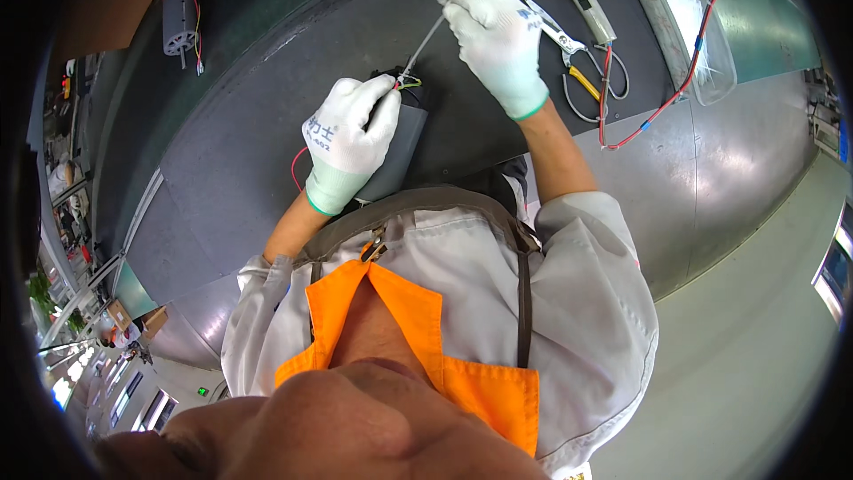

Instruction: The person assembles small electric motors on a factory workbench. They connect wires to the motor terminals, secure them with zip ties, and use a soldering iron to heat-shrink the connections. The person handles multiple motors sequentially, performing the same assembly steps for each unit.

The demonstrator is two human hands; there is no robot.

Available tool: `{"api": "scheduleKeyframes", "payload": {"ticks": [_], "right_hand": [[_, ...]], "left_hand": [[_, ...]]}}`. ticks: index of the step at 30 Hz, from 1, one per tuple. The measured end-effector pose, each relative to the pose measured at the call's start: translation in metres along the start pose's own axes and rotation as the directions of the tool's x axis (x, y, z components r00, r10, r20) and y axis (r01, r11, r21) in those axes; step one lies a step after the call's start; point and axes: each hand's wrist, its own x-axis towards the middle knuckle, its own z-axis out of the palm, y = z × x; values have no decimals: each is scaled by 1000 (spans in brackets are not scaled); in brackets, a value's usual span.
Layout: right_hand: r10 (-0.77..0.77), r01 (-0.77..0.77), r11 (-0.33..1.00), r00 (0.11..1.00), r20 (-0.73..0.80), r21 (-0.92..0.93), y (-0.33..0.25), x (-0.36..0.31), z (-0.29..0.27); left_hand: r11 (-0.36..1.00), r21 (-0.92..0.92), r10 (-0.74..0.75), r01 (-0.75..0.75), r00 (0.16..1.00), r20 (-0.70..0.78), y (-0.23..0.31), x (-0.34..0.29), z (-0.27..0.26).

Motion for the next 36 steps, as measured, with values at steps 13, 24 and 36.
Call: {"api": "scheduleKeyframes", "payload": {"ticks": [13,24,36], "right_hand": [[478,-704,503,710,518,501,-54,-21,-9],[451,-575,680,817,358,455,-38,14,-2],[364,-130,271,931,-24,-954,23,-69,-60]], "left_hand": [[889,197,316,-414,864,391,-22,25,-19],[832,279,366,-479,853,371,-9,21,-17],[848,-217,531,-484,781,329,-23,86,16]]}}
